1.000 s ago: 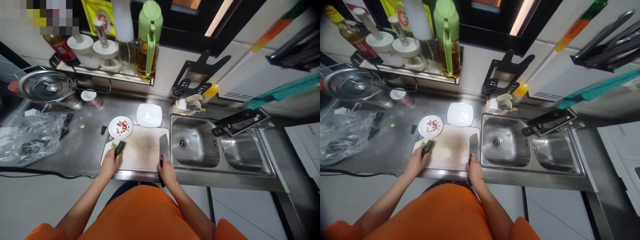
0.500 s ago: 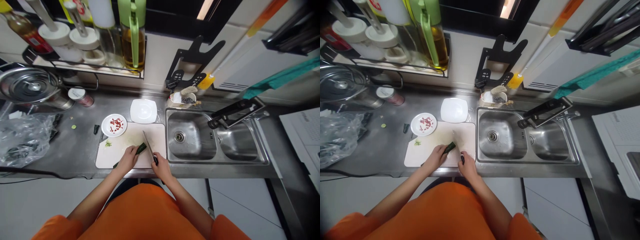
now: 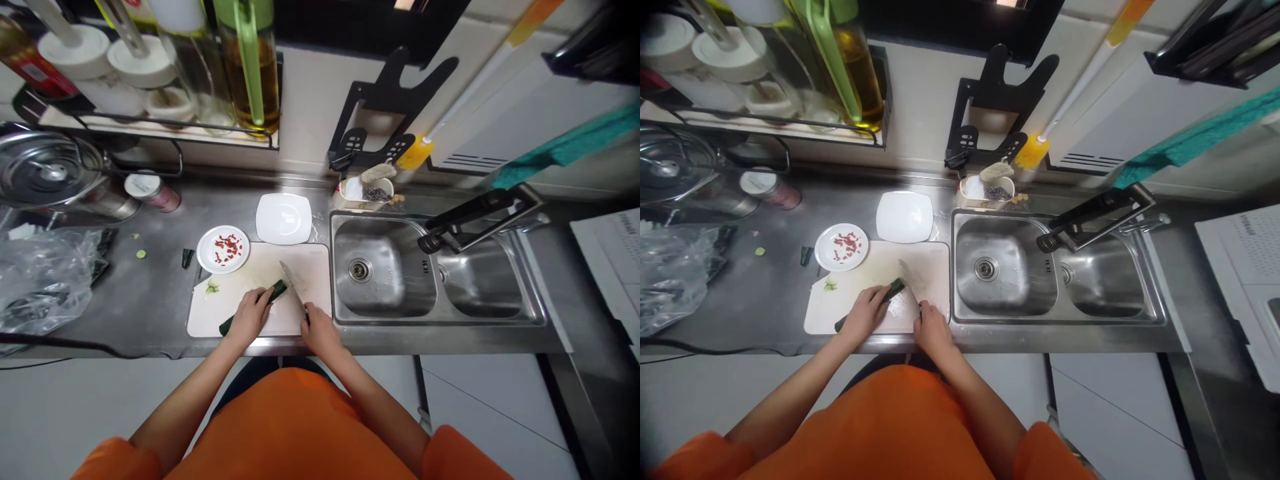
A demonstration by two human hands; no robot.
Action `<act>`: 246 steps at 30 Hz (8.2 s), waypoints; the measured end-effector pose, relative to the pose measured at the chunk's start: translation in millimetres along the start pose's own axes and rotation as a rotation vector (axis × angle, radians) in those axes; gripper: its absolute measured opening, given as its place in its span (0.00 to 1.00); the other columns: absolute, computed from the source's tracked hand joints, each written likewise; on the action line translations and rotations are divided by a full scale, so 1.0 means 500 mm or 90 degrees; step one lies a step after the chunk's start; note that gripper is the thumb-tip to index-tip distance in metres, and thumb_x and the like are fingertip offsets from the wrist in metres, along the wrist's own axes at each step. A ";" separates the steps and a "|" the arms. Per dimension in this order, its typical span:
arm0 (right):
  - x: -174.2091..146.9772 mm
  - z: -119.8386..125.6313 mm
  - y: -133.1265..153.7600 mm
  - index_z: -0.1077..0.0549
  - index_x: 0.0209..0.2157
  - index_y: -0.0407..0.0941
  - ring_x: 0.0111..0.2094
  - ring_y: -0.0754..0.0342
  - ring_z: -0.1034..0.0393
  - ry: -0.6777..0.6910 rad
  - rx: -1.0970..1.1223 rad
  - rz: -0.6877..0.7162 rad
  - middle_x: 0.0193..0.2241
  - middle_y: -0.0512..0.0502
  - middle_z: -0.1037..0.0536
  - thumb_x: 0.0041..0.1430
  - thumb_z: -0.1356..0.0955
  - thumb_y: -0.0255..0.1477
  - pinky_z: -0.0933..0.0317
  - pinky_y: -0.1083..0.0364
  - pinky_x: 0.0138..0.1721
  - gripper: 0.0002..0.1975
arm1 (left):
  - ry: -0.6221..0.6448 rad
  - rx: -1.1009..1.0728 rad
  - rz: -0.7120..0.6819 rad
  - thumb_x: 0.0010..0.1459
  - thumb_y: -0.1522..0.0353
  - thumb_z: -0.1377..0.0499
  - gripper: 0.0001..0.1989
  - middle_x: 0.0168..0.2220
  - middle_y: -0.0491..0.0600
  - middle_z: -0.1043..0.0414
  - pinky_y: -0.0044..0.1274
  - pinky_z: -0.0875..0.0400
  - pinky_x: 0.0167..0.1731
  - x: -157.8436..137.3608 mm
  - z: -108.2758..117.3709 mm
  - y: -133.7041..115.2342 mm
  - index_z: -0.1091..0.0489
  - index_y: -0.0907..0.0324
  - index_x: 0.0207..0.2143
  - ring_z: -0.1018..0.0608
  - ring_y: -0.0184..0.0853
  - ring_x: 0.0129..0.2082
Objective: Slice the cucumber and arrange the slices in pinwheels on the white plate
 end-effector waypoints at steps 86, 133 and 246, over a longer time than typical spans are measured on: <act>0.002 0.051 0.060 0.37 0.45 0.42 0.34 0.50 0.28 0.194 -0.142 0.015 0.35 0.40 0.27 0.56 0.46 0.13 0.38 0.57 0.31 0.18 | -0.001 -0.001 -0.206 0.61 0.72 0.49 0.16 0.48 0.55 0.30 0.37 0.33 0.54 0.050 0.001 -0.001 0.36 0.61 0.51 0.31 0.40 0.53; -0.040 0.044 0.043 0.39 0.44 0.43 0.33 0.52 0.28 0.179 -0.122 0.001 0.35 0.42 0.28 0.56 0.43 0.15 0.39 0.58 0.31 0.16 | -0.024 -0.014 -0.202 0.61 0.71 0.48 0.15 0.48 0.55 0.31 0.37 0.32 0.52 0.047 0.000 0.004 0.36 0.59 0.51 0.30 0.40 0.52; 0.017 0.045 0.062 0.37 0.47 0.41 0.36 0.50 0.28 0.226 -0.061 -0.010 0.36 0.39 0.26 0.58 0.46 0.15 0.38 0.56 0.34 0.19 | 0.002 -0.046 -0.181 0.61 0.72 0.49 0.14 0.47 0.54 0.29 0.36 0.34 0.54 0.055 0.007 0.001 0.35 0.60 0.49 0.29 0.38 0.51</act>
Point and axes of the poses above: each hand's wrist, its own x-axis towards the middle knuckle, its own z-axis out of the back of the hand, y = z × x, the point moved 4 cm from there along x, towards the middle knuckle
